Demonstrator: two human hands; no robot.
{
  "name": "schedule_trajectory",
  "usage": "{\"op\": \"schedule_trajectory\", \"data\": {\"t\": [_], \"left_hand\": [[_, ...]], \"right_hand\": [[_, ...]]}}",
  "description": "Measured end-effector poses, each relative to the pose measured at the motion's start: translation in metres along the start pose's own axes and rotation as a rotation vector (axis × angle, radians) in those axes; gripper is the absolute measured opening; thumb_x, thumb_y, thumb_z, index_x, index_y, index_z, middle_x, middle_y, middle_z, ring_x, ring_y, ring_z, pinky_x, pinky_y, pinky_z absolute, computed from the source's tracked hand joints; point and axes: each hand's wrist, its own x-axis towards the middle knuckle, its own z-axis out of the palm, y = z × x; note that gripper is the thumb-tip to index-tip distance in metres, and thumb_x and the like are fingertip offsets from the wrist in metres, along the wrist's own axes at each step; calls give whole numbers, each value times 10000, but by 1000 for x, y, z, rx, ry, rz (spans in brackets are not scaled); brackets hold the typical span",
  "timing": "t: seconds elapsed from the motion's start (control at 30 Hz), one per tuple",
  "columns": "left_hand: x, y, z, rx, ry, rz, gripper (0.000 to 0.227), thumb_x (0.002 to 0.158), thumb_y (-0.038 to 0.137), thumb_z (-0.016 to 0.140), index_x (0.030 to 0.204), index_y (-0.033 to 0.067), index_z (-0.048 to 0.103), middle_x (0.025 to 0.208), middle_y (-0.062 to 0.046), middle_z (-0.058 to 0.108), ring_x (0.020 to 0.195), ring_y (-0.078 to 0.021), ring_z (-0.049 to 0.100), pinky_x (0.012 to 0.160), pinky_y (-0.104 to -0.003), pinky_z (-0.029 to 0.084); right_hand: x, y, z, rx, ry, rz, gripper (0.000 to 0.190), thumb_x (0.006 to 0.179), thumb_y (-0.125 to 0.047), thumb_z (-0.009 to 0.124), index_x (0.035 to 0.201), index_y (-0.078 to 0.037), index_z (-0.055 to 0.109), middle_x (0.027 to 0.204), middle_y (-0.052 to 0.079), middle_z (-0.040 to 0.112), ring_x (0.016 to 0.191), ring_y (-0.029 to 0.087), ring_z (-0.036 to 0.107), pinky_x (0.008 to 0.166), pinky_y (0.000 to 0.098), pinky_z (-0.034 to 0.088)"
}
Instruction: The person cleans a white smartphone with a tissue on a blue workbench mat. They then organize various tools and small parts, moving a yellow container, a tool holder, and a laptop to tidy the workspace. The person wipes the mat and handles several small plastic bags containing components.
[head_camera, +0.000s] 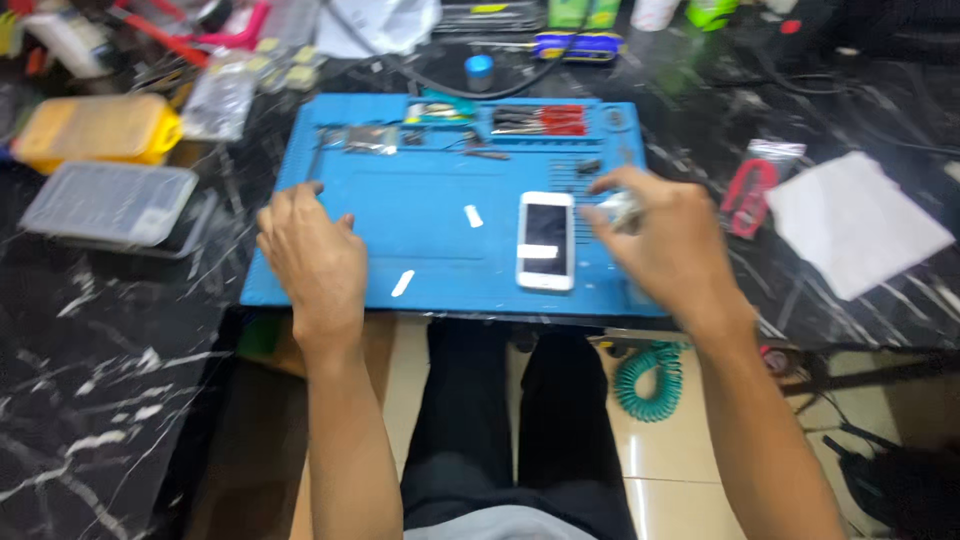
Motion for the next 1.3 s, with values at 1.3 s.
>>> {"op": "schedule_trajectory", "data": {"t": [1.3], "left_hand": [[-23,-14,15,-455,-49,390,219,1006,36,587,1188,90,696,1080,-105,654,1262,-381,553,1067,-490,439]], "right_hand": [[57,-110,102,-111,-835,-440,341,882,-292,774,1039,0,693,942,221,762,905,439,748,762,588,609]]}}
